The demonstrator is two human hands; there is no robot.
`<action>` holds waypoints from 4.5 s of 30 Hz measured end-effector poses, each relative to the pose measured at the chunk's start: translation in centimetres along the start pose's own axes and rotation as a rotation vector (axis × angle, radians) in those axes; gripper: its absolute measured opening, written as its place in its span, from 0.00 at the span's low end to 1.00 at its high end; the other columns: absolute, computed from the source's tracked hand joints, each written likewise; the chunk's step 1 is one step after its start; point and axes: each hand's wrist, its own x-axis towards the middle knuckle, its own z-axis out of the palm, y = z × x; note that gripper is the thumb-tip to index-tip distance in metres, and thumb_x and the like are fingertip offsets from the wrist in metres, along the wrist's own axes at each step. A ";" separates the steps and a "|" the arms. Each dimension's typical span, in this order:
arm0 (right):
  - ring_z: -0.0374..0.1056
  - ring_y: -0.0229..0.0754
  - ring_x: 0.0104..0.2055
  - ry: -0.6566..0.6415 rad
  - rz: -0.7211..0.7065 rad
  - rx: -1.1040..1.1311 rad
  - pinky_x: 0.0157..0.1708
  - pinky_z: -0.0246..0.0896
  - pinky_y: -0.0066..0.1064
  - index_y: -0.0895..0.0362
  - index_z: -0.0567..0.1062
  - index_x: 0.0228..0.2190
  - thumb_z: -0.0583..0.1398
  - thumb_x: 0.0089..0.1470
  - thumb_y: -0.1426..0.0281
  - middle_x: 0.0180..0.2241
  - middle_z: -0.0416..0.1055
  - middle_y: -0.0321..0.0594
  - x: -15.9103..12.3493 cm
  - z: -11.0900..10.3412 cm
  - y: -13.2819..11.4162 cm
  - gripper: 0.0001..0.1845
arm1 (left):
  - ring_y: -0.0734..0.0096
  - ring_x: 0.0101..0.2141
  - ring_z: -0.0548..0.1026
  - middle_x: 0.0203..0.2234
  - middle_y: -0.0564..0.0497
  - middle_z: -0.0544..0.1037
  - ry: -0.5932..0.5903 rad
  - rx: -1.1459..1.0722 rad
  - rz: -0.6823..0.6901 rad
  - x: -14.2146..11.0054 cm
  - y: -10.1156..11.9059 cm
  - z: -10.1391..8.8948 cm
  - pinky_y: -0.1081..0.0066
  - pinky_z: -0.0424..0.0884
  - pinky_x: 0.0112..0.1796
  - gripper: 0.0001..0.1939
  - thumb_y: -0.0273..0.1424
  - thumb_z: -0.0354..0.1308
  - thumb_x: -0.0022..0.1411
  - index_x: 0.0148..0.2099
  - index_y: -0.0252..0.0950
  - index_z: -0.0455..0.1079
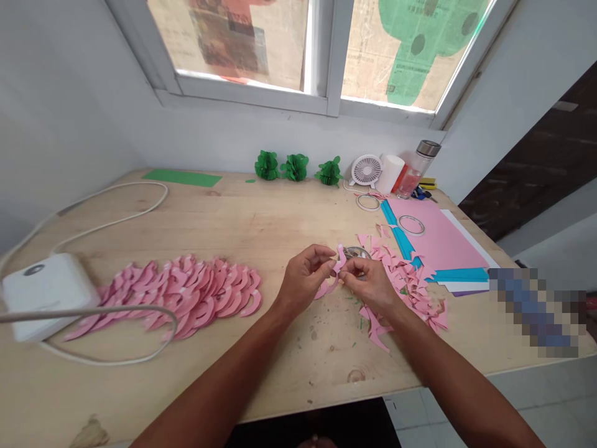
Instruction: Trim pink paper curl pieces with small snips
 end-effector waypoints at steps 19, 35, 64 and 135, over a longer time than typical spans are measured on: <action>0.63 0.34 0.23 0.033 -0.042 -0.054 0.24 0.57 0.25 0.57 0.71 0.19 0.57 0.43 0.73 0.19 0.69 0.34 0.3 -0.1 -0.2 0.05 | 0.74 0.23 0.72 0.21 0.54 0.75 0.017 0.035 -0.071 -0.2 0.9 0.2 0.75 0.66 0.25 0.12 0.31 0.60 0.50 0.38 0.34 0.67; 0.64 0.35 0.24 0.030 -0.060 -0.052 0.25 0.57 0.26 0.58 0.72 0.20 0.57 0.44 0.73 0.20 0.69 0.34 0.3 0.0 0.0 0.05 | 0.75 0.23 0.71 0.21 0.53 0.75 0.032 0.034 -0.072 -0.1 0.4 0.2 0.75 0.67 0.26 0.14 0.31 0.61 0.49 0.39 0.33 0.67; 0.63 0.35 0.23 0.040 -0.054 -0.065 0.24 0.57 0.25 0.57 0.71 0.19 0.56 0.43 0.74 0.20 0.69 0.34 0.4 0.1 0.1 0.05 | 0.75 0.22 0.72 0.20 0.54 0.75 0.054 0.016 -0.105 -0.1 0.7 0.3 0.74 0.68 0.25 0.14 0.32 0.60 0.49 0.39 0.34 0.68; 0.59 0.33 0.19 0.044 0.006 0.002 0.18 0.52 0.25 0.57 0.70 0.20 0.58 0.45 0.71 0.16 0.65 0.32 0.4 0.1 0.4 0.06 | 0.75 0.21 0.71 0.21 0.53 0.74 0.057 -0.157 -0.263 0.4 -0.1 -0.3 0.75 0.65 0.24 0.18 0.29 0.64 0.43 0.40 0.34 0.69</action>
